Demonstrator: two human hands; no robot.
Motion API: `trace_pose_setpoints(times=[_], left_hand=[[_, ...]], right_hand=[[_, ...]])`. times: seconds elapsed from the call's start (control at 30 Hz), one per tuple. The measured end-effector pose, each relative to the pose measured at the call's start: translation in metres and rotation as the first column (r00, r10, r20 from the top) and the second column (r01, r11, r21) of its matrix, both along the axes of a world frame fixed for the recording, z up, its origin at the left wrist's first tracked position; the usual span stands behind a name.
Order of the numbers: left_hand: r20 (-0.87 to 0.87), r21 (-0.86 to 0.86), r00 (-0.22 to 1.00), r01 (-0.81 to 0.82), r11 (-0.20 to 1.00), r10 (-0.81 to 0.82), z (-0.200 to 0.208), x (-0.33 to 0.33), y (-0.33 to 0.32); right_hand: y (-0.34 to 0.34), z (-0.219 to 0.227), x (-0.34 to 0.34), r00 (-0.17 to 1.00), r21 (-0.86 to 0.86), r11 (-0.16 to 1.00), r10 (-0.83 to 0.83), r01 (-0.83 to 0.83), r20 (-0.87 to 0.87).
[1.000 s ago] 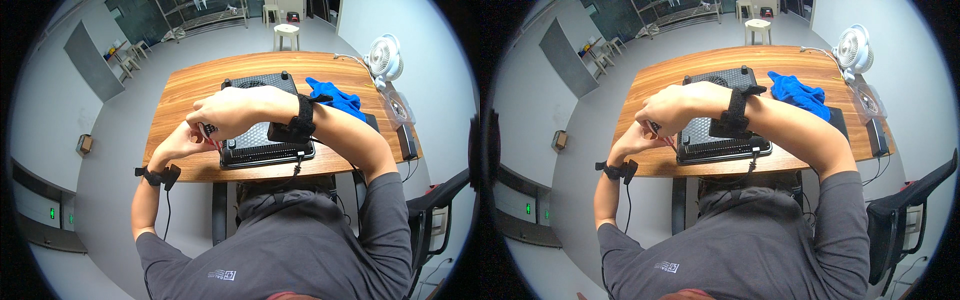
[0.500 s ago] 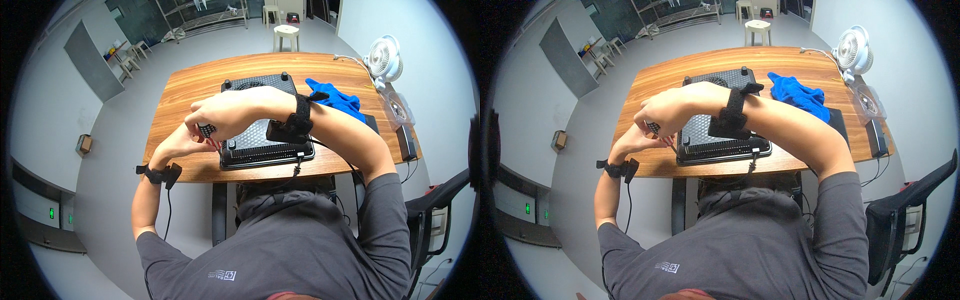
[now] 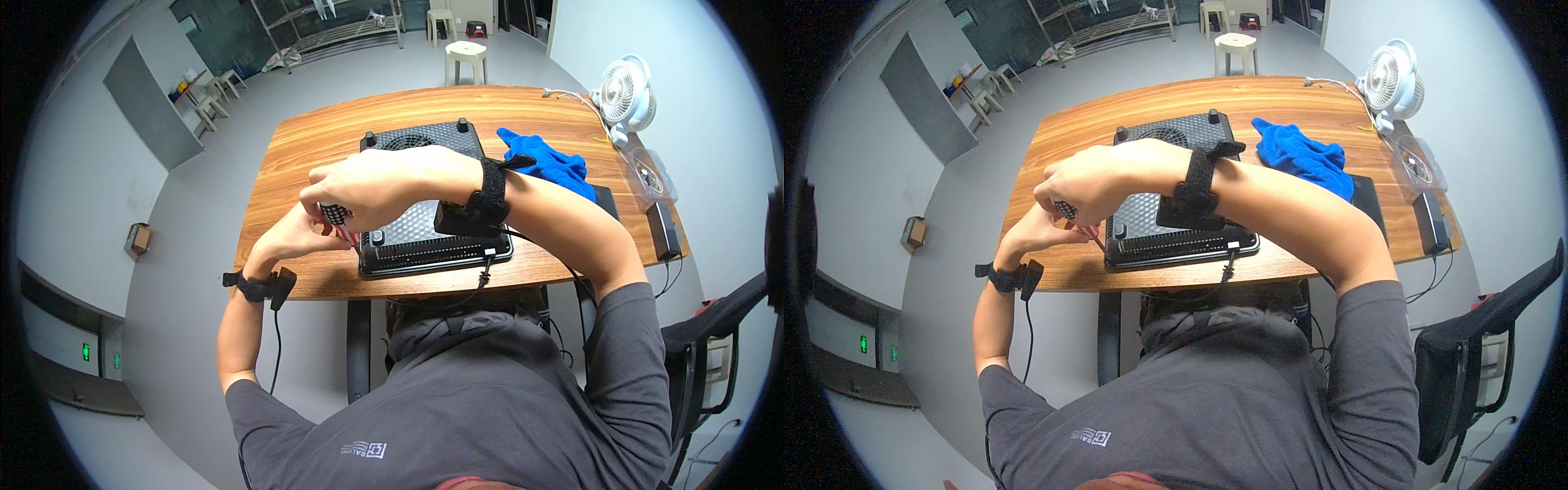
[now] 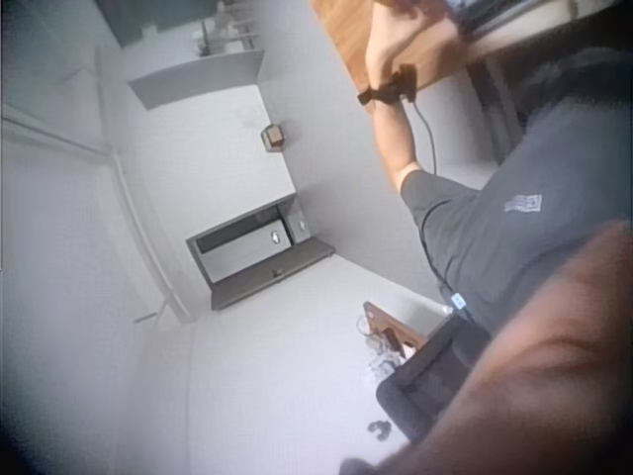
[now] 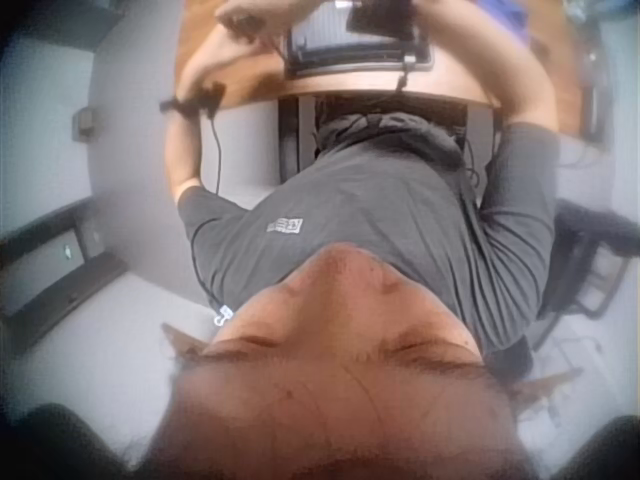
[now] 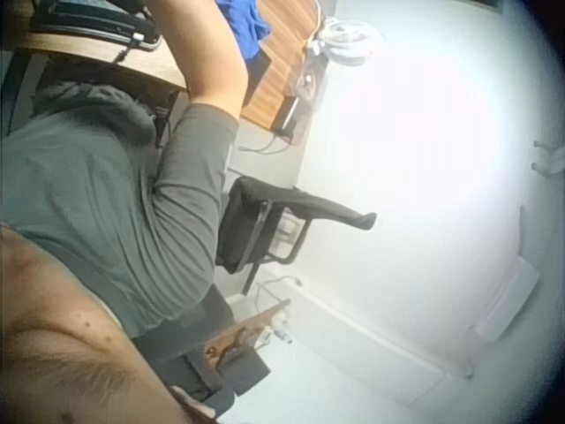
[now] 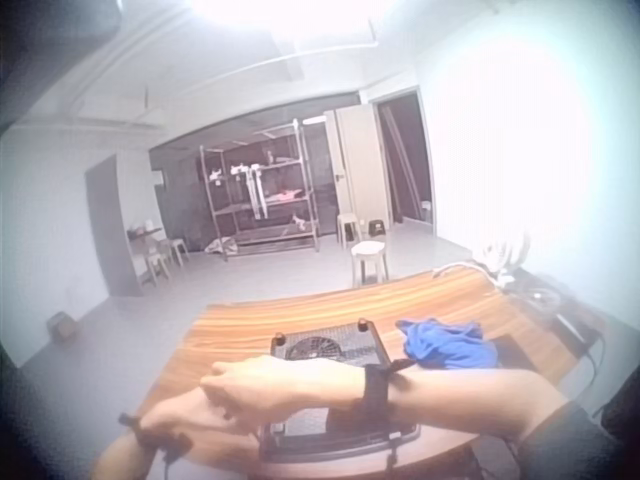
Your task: The person uses a screwdriver to remove screws from the bottom of a black electronic device, then lifts off the cover to reveal the internal components. They continue to unscrew and remove internal parts, including a copper-colored circular component.
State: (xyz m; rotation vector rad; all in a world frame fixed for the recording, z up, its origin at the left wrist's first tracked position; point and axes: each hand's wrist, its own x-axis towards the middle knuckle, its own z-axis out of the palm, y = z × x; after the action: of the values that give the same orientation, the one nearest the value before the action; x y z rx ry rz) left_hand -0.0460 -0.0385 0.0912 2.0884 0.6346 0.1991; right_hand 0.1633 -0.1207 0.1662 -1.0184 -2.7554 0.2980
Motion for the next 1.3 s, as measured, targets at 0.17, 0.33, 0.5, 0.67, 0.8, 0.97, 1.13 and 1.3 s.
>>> trace_pose_setpoints(times=[0.17,0.33,0.5,0.67,0.8,0.97,1.13,1.3], left_hand=[[-0.013,0.084,1.0,0.003,0.996,-0.002,0.005,0.007,-0.004],[-0.1,0.062,0.995,-0.017,0.998,0.023,0.005,0.007,-0.005],[-0.015,0.005,0.995,0.104,0.995,-0.104,-0.003,-0.001,0.004],[-0.028,-0.062,0.998,0.06,0.996,-0.062,-0.001,0.002,0.004],[-0.001,0.074,0.996,0.092,0.993,-0.093,0.002,0.004,0.0],[-0.073,0.057,0.994,0.083,0.995,-0.079,-0.005,0.004,0.004],[-0.051,0.044,0.993,0.105,0.994,-0.102,-0.01,0.0,0.009],[0.004,-0.01,0.999,0.053,0.999,-0.053,-0.003,0.002,0.0]], right_hand=[[0.004,-0.012,-0.007,0.988,0.184,0.972,-0.139,0.148,-0.062],[0.005,-0.003,-0.009,0.977,0.086,0.975,-0.209,0.205,0.032],[0.002,-0.004,0.003,0.998,0.0,1.0,0.009,-0.009,-0.058],[0.001,-0.01,-0.002,0.995,0.082,0.996,-0.03,0.037,-0.091],[0.001,-0.001,-0.012,0.976,0.062,0.978,-0.203,0.199,0.082],[0.003,-0.007,-0.007,0.989,-0.027,0.99,-0.139,0.138,-0.046],[0.012,-0.023,0.002,0.966,0.012,0.999,0.037,-0.035,-0.254],[0.004,-0.013,-0.011,0.973,-0.002,0.977,-0.211,0.212,-0.093]])
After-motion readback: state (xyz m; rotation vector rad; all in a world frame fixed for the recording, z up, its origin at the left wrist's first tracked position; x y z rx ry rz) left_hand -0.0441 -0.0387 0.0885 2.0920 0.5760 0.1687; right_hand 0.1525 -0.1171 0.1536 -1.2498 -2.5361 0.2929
